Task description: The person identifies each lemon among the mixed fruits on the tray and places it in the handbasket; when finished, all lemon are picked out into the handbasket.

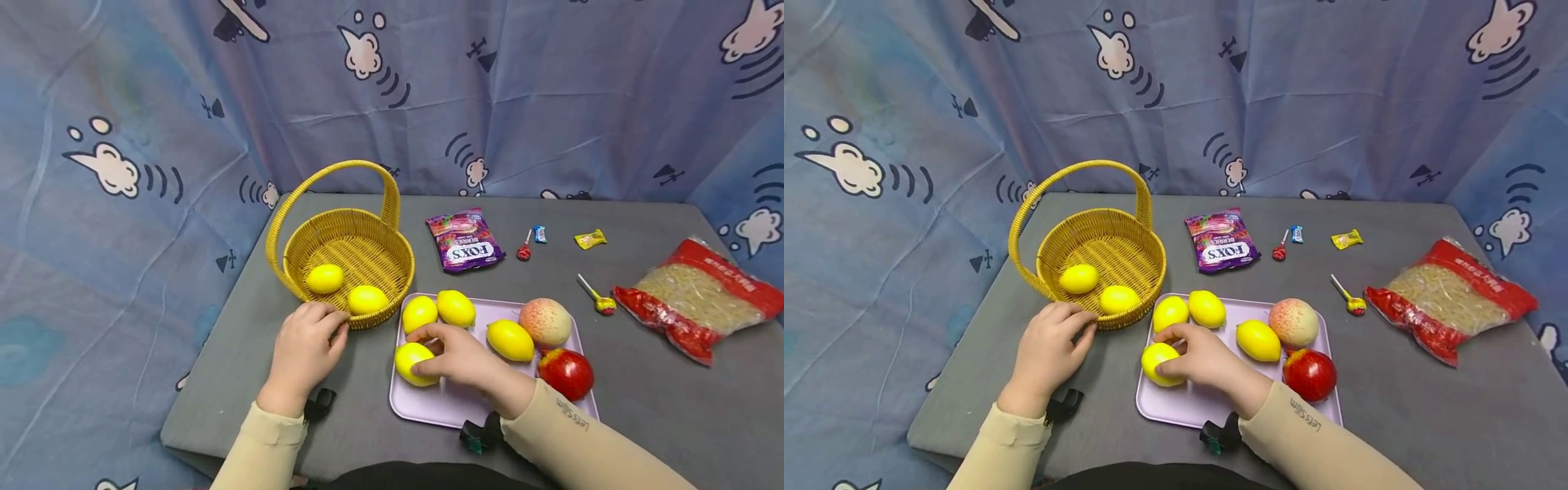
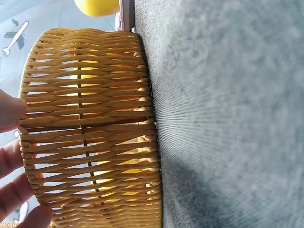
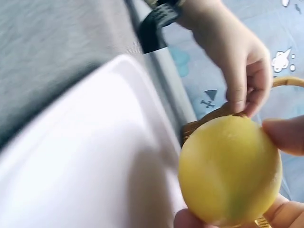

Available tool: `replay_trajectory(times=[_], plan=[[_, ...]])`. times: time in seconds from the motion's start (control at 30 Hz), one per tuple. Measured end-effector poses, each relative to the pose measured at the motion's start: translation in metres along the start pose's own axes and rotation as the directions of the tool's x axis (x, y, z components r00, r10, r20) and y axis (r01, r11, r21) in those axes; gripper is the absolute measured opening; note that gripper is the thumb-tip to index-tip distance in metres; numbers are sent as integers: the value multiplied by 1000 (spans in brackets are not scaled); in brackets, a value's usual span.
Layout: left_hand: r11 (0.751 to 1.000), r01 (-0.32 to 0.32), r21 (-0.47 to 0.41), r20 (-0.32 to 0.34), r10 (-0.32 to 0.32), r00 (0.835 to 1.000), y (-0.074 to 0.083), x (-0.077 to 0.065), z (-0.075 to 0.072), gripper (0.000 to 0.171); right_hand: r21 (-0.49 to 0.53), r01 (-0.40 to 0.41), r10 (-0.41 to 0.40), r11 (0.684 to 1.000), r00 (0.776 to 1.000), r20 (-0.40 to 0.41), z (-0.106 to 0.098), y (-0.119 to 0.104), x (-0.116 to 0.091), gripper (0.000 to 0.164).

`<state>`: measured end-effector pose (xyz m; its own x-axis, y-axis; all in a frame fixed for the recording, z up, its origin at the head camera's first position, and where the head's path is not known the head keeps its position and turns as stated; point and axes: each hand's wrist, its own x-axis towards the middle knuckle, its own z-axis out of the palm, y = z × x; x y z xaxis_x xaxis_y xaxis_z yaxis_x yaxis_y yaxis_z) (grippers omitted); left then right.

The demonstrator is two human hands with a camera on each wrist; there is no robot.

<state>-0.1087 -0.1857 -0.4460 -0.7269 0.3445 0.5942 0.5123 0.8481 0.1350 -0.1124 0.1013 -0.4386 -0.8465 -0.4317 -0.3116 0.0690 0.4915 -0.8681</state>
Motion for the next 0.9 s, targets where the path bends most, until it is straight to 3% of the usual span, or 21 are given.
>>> replay_trajectory(times=[0.2, 0.53, 0.67, 0.8, 0.9], plan=[[1000, -2, 14, 8, 2, 1000, -1, 1, -2, 9, 164, 26, -32, 986, 999, 36, -17, -19, 3, 45], [999, 3, 36, 24, -4, 1000, -4, 4, -5, 9, 213, 124, -130, 969, 991, 14, -55, -65, 45, 49], [999, -1, 39, 21, 0, 1000, -5, 4, -4, 7, 138, 184, -184, 973, 983, -9, -59, -80, 70, 46], [999, -2, 37, 31, 1, 1000, -4, 4, -4, 6, -34, 214, -214, 976, 977, 0, -56, -86, 91, 44], [999, 2, 37, 40, -4, 999, -3, 3, -4, 6, -160, 245, -244, 956, 969, 24, -52, -86, 102, 43]])
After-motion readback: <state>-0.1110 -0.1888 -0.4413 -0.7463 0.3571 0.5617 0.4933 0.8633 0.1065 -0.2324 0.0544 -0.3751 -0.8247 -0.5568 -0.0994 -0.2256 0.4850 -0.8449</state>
